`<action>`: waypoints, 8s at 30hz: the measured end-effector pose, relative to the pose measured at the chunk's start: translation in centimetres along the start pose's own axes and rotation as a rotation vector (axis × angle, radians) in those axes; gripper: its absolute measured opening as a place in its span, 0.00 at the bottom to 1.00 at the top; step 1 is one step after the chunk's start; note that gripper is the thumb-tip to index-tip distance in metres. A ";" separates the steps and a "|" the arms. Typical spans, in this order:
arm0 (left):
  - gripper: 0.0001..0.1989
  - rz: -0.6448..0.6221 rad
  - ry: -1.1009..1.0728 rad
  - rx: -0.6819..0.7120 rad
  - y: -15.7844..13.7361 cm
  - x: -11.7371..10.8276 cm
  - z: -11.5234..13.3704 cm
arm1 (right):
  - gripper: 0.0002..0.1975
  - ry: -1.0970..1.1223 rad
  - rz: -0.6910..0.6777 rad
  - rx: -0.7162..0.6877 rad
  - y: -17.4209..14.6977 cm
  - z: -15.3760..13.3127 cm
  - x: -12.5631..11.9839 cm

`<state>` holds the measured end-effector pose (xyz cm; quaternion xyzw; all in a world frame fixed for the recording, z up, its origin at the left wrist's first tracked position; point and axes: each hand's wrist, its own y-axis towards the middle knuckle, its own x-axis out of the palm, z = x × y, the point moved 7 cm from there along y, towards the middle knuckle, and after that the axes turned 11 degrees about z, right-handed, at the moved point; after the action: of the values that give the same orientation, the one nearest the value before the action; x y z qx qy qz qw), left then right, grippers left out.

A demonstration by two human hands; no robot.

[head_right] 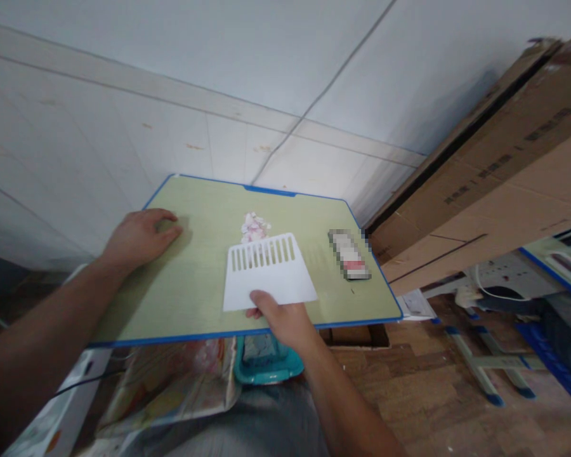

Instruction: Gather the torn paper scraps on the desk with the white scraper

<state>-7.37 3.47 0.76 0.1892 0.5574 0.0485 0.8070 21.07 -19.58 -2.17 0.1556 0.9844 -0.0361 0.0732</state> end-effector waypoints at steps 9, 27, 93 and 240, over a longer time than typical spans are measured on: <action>0.29 -0.004 -0.002 -0.013 0.0 0.0 0.1 | 0.17 -0.002 -0.059 -0.018 0.3 0.2 0.6; 0.30 0.020 -0.002 0.018 -0.1 0.2 -0.2 | 0.13 0.014 -0.057 -0.081 0.3 -0.1 0.6; 0.24 0.042 0.010 0.113 6.6 5.5 6.0 | 0.19 -0.210 -0.217 -0.193 11.2 -3.2 -2.6; 0.37 -0.038 -0.251 0.204 5.8 5.3 9.1 | 0.14 -0.080 -0.918 0.208 6.5 -1.4 -2.7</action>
<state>3.74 8.06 0.94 0.2645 0.4575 -0.0477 0.8476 25.45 -14.14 -0.65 -0.2908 0.9390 -0.1689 0.0717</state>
